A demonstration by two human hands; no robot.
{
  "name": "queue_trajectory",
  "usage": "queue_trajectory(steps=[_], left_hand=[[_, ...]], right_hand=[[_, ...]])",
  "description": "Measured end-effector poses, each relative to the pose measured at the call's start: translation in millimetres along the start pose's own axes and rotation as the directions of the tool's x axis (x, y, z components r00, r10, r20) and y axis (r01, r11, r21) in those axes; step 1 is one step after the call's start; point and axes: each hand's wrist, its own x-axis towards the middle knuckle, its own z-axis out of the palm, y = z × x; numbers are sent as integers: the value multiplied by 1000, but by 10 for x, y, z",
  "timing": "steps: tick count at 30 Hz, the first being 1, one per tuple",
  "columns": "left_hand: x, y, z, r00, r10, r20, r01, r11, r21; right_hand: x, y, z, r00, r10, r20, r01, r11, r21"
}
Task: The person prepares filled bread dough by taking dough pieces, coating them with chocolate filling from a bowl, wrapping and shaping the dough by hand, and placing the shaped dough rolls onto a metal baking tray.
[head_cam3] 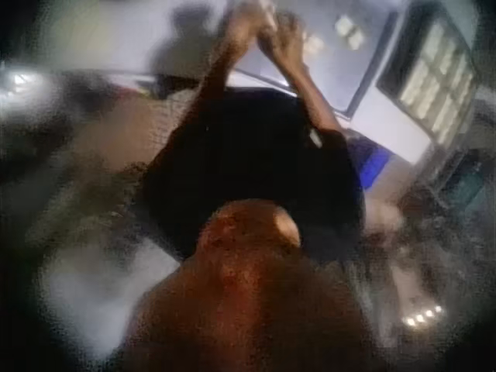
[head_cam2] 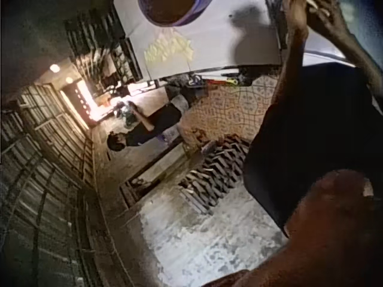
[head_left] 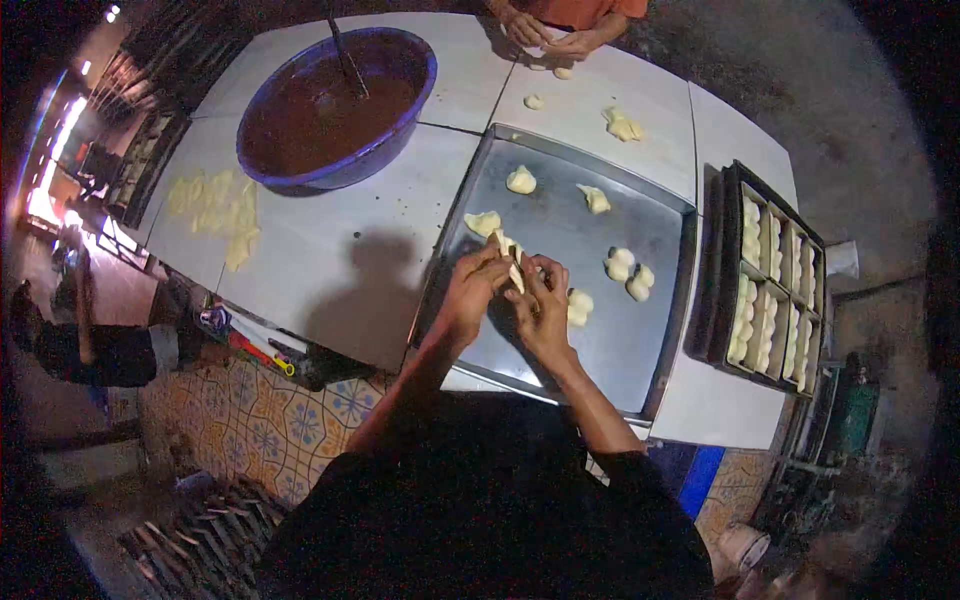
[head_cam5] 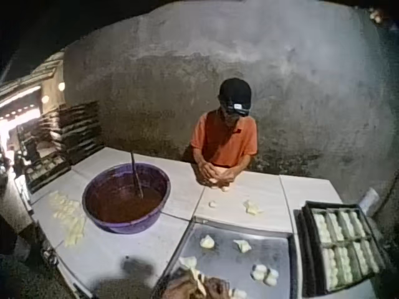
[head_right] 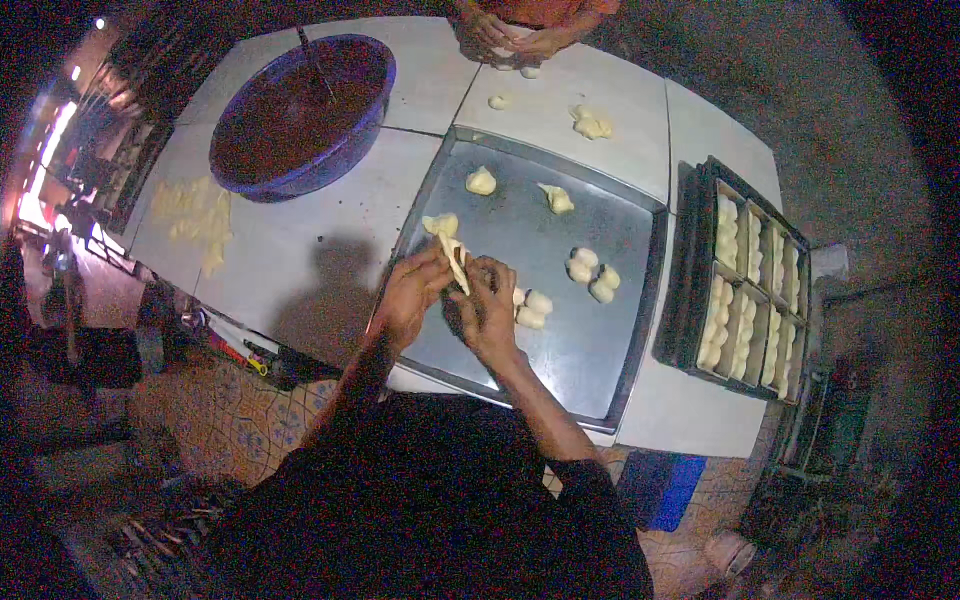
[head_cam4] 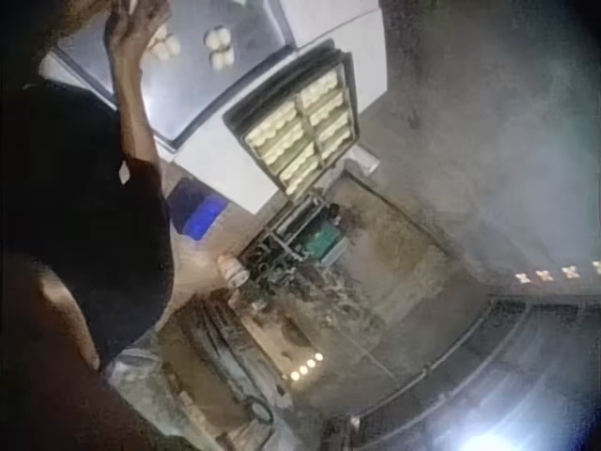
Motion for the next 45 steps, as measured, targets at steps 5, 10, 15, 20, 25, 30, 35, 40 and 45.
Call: queue_trajectory(steps=[5,10,15,20,25,30,35,40,45], left_hand=[[-152,-222,-36,951,271,150,-308,787,535],[-146,-362,-46,973,185,138,-229,850,473],[-164,-396,170,999,-34,-36,42,964,264],[-17,-518,-24,921,298,251,-379,835,399],[68,-352,-25,899,271,344,-339,928,154],[297,-400,-289,862,497,103,-460,681,570],[372,-528,-884,893,433,-125,-346,836,426],[330,-439,-746,778,567,272,-546,395,738],[225,-573,-317,958,285,10,-273,907,320]], right_hand=[[8,-15,-319,999,-3,34,-1,991,135],[14,-195,-509,996,76,-45,-55,931,362],[-77,-92,-626,939,270,213,-324,903,281],[-30,97,-512,872,400,281,-467,851,238],[144,369,-646,463,331,822,-847,437,301],[588,1062,-562,882,341,324,-377,925,53],[1198,999,-773,848,411,335,-409,909,-80],[1487,1471,-613,874,172,454,180,753,-633],[1177,1531,-576,914,347,210,-336,938,-87]])
